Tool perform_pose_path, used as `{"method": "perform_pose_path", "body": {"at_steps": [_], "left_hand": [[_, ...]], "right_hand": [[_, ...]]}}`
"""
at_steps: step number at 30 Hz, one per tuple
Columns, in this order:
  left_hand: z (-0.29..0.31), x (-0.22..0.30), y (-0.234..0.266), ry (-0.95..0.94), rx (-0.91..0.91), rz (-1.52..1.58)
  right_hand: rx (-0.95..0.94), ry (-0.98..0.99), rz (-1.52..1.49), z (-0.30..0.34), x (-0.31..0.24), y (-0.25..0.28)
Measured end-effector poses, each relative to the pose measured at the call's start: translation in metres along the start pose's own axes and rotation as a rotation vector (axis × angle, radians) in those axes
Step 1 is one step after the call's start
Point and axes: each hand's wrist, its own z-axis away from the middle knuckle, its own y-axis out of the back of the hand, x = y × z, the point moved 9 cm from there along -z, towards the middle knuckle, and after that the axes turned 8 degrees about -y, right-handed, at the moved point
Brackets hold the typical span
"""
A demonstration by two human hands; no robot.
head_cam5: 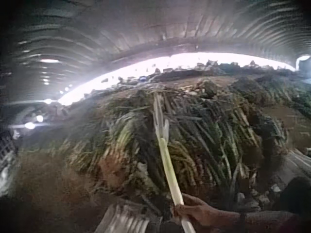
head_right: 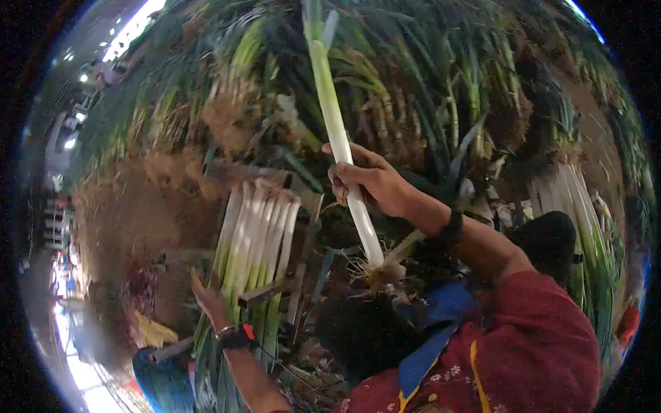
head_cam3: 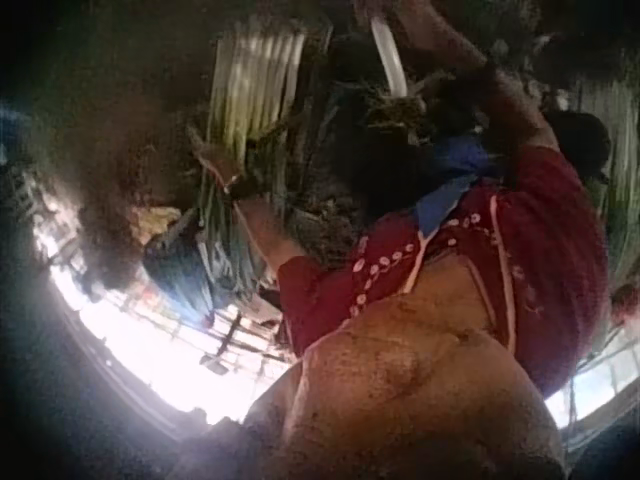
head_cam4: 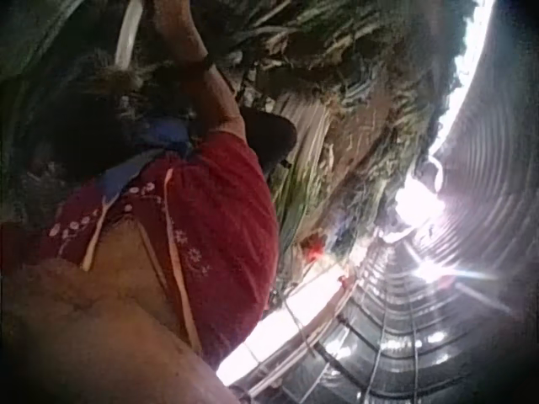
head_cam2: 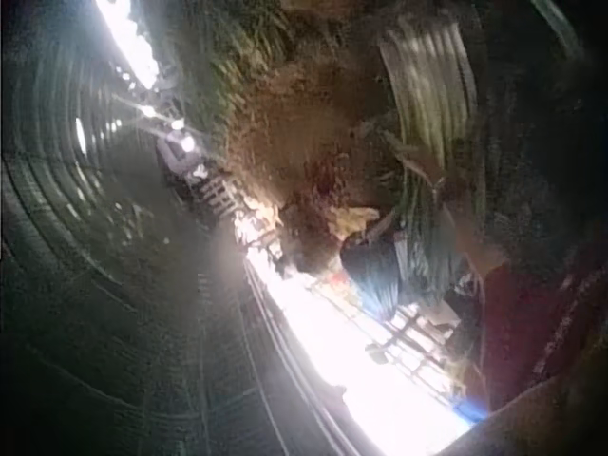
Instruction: Clean and sort leeks by peeling outer layers and arranging them on a metal rack.
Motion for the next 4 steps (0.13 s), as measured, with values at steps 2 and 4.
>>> {"method": "perform_pose_path", "body": {"at_steps": [2, 4], "left_hand": [[-0.015, 0.071, 0.04, -0.172, 0.128, -0.172], [-0.02, 0.127, 0.083, -0.333, 0.259, -0.4]], "right_hand": [[-0.1, -0.03, 0.159, 0.004, 0.008, -0.031], [-0.251, -0.069, 0.218, 0.005, 0.026, -0.063]]}}
